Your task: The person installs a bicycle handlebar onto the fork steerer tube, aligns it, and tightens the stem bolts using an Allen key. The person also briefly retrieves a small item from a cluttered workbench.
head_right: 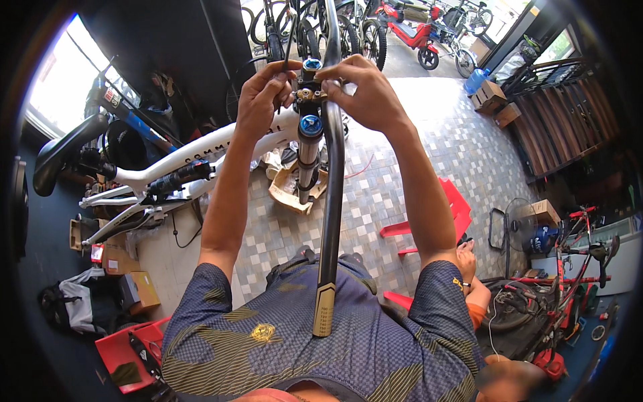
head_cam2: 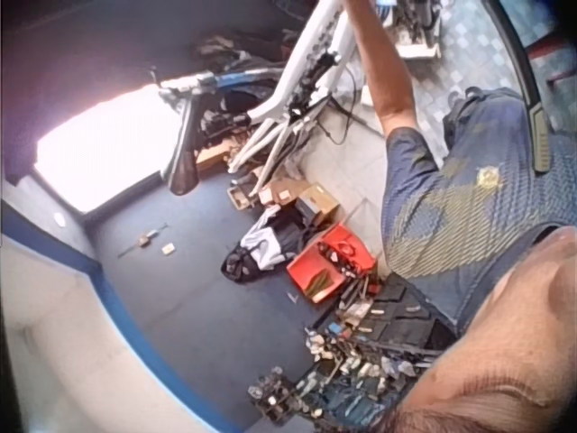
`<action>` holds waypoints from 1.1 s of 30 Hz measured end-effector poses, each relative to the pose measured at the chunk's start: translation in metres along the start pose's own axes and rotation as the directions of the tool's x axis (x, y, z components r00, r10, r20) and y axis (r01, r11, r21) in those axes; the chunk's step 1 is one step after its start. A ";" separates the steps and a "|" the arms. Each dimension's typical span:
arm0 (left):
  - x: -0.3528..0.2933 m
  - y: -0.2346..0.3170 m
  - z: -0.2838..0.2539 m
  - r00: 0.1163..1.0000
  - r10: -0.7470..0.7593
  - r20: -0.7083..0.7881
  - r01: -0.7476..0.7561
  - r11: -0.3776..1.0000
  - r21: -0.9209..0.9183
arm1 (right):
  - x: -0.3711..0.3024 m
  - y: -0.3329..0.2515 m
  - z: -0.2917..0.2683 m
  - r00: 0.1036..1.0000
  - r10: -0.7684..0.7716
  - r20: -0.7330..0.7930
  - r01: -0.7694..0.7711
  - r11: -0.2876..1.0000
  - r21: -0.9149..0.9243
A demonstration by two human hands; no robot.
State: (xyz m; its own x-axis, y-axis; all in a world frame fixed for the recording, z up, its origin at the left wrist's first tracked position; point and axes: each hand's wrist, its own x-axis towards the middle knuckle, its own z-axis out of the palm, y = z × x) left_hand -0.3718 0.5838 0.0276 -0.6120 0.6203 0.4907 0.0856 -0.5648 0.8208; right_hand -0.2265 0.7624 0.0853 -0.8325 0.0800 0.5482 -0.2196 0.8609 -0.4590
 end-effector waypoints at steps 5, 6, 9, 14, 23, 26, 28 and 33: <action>0.017 0.021 0.022 0.980 0.036 0.196 -0.073 0.981 0.181 | 0.025 -0.012 -0.003 0.988 0.087 -0.128 -0.006 0.850 0.527; 0.021 0.019 0.025 0.979 0.047 0.200 -0.086 0.978 0.191 | 0.029 -0.017 -0.006 0.987 0.084 -0.137 0.012 0.810 0.586; 0.028 0.024 0.038 0.983 0.048 0.177 -0.081 0.980 0.181 | 0.036 -0.027 -0.013 0.980 0.037 -0.196 0.090 0.793 0.603; 0.034 0.023 0.044 0.978 0.003 0.209 -0.036 0.987 0.156 | 0.039 -0.032 -0.023 0.986 0.021 -0.166 0.065 0.864 0.500; 0.031 0.022 0.040 0.981 0.009 0.195 -0.044 0.983 0.177 | 0.041 -0.032 -0.020 0.985 -0.020 -0.169 0.099 0.874 0.476; 0.033 0.021 0.038 0.983 0.013 0.186 -0.049 0.980 0.190 | 0.044 -0.033 -0.020 0.984 -0.035 -0.176 0.112 0.885 0.453; 0.033 0.021 0.037 0.984 -0.006 0.181 -0.035 0.974 0.223 | 0.044 -0.031 -0.019 0.983 -0.052 -0.176 0.123 0.899 0.420; 0.036 0.017 0.035 0.978 0.008 0.209 -0.049 0.980 0.191 | 0.047 -0.026 -0.015 0.980 -0.011 -0.199 0.088 0.919 0.384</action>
State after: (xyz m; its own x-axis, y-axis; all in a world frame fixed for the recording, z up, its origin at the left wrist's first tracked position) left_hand -0.3648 0.6152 0.0690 -0.4338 0.7153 0.5478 0.2642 -0.4803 0.8364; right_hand -0.2520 0.7515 0.1339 -0.7122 0.1692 0.6813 -0.4702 0.6056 -0.6420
